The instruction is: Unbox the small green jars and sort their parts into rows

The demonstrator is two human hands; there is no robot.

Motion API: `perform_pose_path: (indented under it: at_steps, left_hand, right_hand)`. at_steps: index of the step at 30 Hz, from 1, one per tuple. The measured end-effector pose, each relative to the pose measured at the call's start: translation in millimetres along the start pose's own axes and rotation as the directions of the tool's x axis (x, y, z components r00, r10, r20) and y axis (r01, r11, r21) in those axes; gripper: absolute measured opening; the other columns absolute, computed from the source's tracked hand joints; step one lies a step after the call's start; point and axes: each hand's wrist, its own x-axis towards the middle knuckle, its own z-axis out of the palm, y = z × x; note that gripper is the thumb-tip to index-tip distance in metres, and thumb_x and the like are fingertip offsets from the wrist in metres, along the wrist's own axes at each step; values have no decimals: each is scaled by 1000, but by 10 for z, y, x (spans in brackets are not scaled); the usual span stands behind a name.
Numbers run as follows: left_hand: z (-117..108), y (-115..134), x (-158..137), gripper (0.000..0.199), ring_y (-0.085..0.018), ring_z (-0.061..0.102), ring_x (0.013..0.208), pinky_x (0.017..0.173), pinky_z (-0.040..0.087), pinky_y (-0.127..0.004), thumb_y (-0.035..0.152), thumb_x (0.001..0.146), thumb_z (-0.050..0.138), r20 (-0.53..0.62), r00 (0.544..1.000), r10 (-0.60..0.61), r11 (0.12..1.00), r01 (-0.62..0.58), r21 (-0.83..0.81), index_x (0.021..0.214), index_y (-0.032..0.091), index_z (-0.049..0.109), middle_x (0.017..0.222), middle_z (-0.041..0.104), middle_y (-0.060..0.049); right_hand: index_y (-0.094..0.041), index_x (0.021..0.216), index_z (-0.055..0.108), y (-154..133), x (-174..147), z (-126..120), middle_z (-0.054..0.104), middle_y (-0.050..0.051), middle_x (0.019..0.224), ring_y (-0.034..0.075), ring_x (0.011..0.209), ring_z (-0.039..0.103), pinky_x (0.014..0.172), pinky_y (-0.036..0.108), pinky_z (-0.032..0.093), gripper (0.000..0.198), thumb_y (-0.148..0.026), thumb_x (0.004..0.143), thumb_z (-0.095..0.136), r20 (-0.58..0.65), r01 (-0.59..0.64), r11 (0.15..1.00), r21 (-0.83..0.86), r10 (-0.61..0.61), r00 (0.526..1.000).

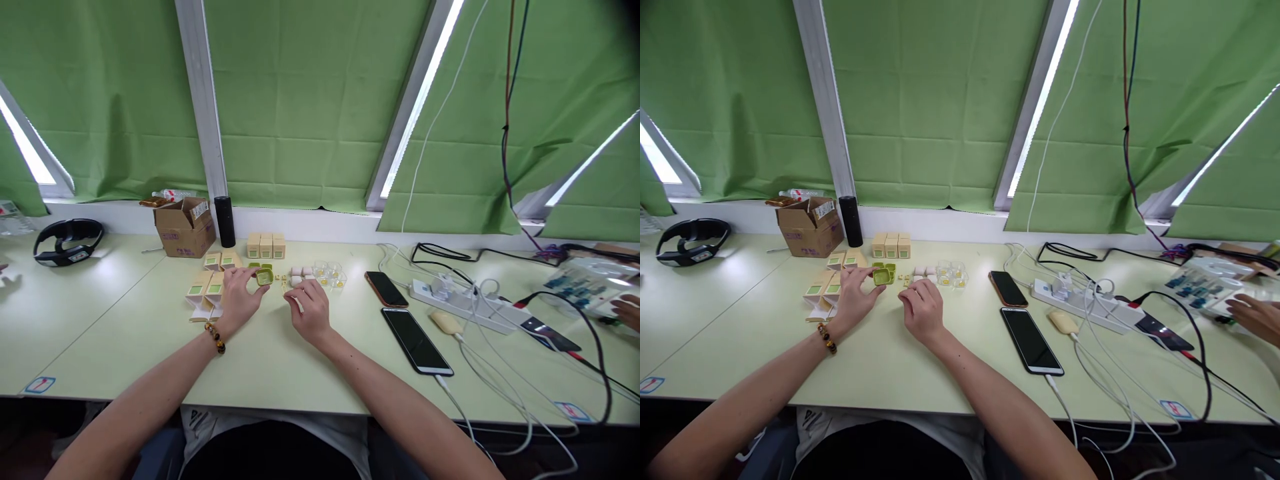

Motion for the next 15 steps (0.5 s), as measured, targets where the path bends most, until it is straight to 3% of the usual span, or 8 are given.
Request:
perform_pose_path:
  at_steps: [3, 6, 9, 12, 15]
  left_hand:
    - [10, -50, 47, 40, -29, 57, 111, 91, 47, -41, 37, 80, 83, 58, 981, -188, 959, 196, -207, 116, 24, 75, 118, 72, -10]
    - [0, -82, 93, 48, -21, 63, 95, 80, 47, -33, 40, 80, 82, 162, 935, -314, 827, 353, -437, 123, 23, 71, 115, 72, -8]
    - [-16, -84, 123, 58, -17, 63, 87, 75, 46, -29, 43, 81, 82, 226, 908, -354, 676, 415, -609, 132, 24, 62, 103, 72, -5]
    - [-10, -72, 141, 47, -15, 62, 78, 69, 43, -27, 48, 82, 81, 278, 859, -430, 535, 491, -687, 118, 22, 64, 91, 72, -3]
    - [3, -49, 149, 42, -15, 62, 76, 67, 42, -27, 55, 83, 79, 361, 797, -484, 390, 566, -726, 97, 19, 62, 95, 75, -8]
  right_hand:
    - [-22, 91, 71, 88, 6, 17, 69, 7, 92, 23, 93, 59, 81, 37, 49, 15, -15, 97, 60, 35, -78, 997, 18, 78, 996]
    - [-22, 91, 71, 195, 17, 65, 73, 6, 93, 24, 97, 59, 85, 37, 48, 15, -14, 97, 60, 98, -129, 992, 5, 128, 987]
    - [-22, 88, 71, 313, 41, 155, 75, 4, 88, 24, 94, 58, 84, 37, 45, 15, -11, 93, 64, 176, -183, 981, -63, 192, 966]
    - [-22, 86, 73, 408, 83, 281, 77, 4, 86, 25, 94, 57, 84, 38, 41, 15, -7, 88, 67, 252, -207, 968, -143, 238, 938]
    - [-22, 87, 75, 461, 131, 427, 78, 5, 90, 26, 101, 55, 87, 40, 38, 17, -6, 87, 67, 323, -175, 962, -211, 238, 916]
